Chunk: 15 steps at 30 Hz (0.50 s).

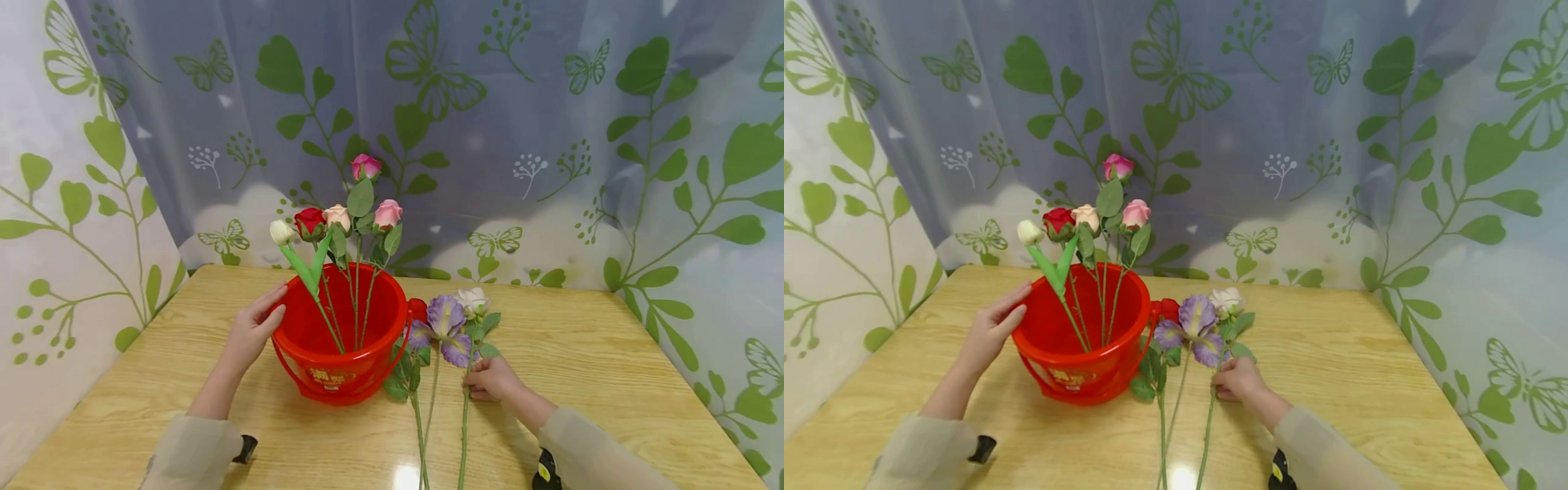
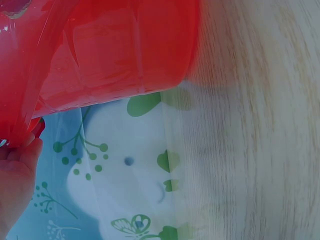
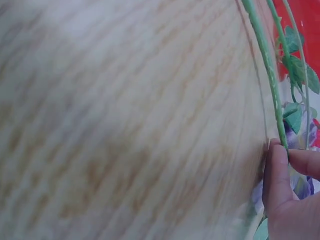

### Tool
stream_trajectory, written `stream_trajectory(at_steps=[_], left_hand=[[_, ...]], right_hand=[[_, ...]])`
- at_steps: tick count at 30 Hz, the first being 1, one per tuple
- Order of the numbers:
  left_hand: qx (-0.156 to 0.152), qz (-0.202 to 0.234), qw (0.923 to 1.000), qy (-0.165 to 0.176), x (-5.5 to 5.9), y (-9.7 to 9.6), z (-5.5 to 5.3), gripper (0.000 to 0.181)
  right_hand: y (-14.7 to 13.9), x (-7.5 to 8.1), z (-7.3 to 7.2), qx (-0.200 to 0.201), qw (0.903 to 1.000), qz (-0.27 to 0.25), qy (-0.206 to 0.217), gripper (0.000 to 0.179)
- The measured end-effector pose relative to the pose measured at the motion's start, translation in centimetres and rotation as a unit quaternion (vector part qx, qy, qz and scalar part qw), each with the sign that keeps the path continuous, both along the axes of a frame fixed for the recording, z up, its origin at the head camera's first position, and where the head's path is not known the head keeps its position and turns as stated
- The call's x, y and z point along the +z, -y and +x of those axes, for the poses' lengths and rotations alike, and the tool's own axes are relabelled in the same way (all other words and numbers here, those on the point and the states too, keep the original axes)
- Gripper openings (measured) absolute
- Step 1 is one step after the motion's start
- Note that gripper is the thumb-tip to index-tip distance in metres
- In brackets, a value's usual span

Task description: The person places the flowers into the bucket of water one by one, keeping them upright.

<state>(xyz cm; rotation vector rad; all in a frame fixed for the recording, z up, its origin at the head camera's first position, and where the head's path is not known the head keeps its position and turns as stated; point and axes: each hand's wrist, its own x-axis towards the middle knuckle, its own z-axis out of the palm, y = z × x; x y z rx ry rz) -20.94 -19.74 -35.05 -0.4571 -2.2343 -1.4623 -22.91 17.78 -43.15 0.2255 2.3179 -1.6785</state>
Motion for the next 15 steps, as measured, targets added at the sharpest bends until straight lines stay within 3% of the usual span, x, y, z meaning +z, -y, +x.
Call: stream_trajectory(at_steps=[9, 15], left_hand=[[0.003, -0.009, 0.9999, -0.005, 0.0, -0.1, 0.0, 0.033], [-0.001, 0.003, 0.9999, -0.01, -0.1, 0.0, -0.1, 0.033]], right_hand=[[-0.8, 1.0, 0.4, 0.001, 0.9974, -0.072, 0.004, 0.017], [-1.9, 2.3, 0.1, 0.007, 0.9956, -0.087, -0.033, 0.014]])
